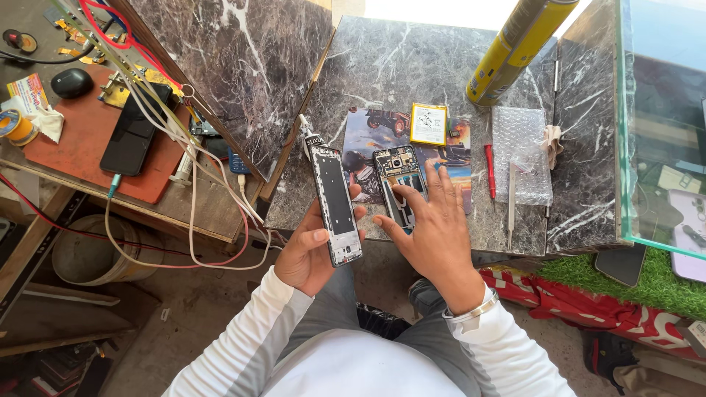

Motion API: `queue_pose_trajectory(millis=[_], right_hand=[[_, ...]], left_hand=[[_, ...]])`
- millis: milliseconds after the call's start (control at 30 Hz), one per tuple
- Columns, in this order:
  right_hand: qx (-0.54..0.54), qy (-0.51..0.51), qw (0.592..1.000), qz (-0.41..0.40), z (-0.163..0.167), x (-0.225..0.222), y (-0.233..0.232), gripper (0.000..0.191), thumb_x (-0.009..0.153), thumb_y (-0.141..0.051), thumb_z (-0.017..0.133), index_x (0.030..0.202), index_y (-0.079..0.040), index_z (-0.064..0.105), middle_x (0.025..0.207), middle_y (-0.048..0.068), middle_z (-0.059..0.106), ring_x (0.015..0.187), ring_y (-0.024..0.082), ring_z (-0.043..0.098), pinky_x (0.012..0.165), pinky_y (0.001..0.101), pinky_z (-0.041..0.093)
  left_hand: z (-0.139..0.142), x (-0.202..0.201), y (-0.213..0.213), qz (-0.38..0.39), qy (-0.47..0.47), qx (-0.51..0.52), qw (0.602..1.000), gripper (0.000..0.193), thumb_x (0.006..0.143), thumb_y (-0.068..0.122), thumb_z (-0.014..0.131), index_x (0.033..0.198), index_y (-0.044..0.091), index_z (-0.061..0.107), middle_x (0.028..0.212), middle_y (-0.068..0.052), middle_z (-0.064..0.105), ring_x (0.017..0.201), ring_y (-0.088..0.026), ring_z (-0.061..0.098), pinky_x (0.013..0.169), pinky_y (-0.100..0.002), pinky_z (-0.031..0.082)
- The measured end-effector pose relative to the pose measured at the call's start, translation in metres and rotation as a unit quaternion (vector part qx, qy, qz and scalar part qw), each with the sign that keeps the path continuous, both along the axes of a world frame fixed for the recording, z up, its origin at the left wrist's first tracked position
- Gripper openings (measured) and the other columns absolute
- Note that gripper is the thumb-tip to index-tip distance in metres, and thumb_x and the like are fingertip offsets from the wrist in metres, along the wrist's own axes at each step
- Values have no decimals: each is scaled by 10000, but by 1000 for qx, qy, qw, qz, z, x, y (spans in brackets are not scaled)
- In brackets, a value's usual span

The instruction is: The person disassembles a smartphone, removes the motherboard, and uses a metal spudger to pry and separate internal components from the phone housing. The person handles the phone frame, motherboard, and tools on a workbench.

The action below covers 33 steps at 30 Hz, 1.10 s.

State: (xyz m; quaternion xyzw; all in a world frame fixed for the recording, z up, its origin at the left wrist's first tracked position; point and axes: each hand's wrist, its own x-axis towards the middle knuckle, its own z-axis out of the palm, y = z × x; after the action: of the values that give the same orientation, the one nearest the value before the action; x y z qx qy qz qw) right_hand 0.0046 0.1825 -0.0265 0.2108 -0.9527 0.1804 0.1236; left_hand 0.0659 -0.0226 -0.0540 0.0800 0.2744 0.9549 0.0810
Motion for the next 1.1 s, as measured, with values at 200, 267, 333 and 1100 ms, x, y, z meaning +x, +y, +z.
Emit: queue_pose_trajectory(millis=[200, 267, 333, 1100], right_hand=[[-36, -3, 999, 9, -1, -3, 5, 665, 852, -515, 750, 1369, -116, 626, 1586, 285, 332, 1485, 453, 257, 1186, 541, 229], [-81, 1, 997, 14, 3, -4, 11, 653, 870, -449, 762, 1390, -85, 608, 1589, 269, 358, 1479, 433, 312, 1184, 516, 274], [-158, 3, 987, 21, 8, -4, 19, 596, 907, -365, 761, 1398, -65, 603, 1592, 230, 406, 1469, 393, 403, 1184, 474, 345], [-669, -341, 657, 71, -4, 2, 18, 460, 1037, -100, 529, 1457, 71, 455, 1270, 132, 630, 1068, 188, 684, 814, 366, 638]], left_hand=[[5, -8, 5, 0, 2, -29, 1000, 949, 812, 173, 759, 1629, 111, 280, 1550, -122, 450, 1309, -238, 535, 1073, -408, 500], [9, -13, 7, -3, 10, -36, 999, 978, 802, 154, 761, 1631, 120, 244, 1538, -110, 451, 1313, -226, 524, 1075, -391, 498], [13, -22, 12, 10, 38, -73, 997, 1011, 807, 137, 765, 1653, 119, 210, 1527, -109, 455, 1309, -219, 515, 1073, -370, 491], [-48, -95, 25, -8, 73, -75, 995, 387, 1101, 243, 538, 1420, 25, 557, 1299, -68, 674, 1225, -174, 627, 1073, -362, 493]])
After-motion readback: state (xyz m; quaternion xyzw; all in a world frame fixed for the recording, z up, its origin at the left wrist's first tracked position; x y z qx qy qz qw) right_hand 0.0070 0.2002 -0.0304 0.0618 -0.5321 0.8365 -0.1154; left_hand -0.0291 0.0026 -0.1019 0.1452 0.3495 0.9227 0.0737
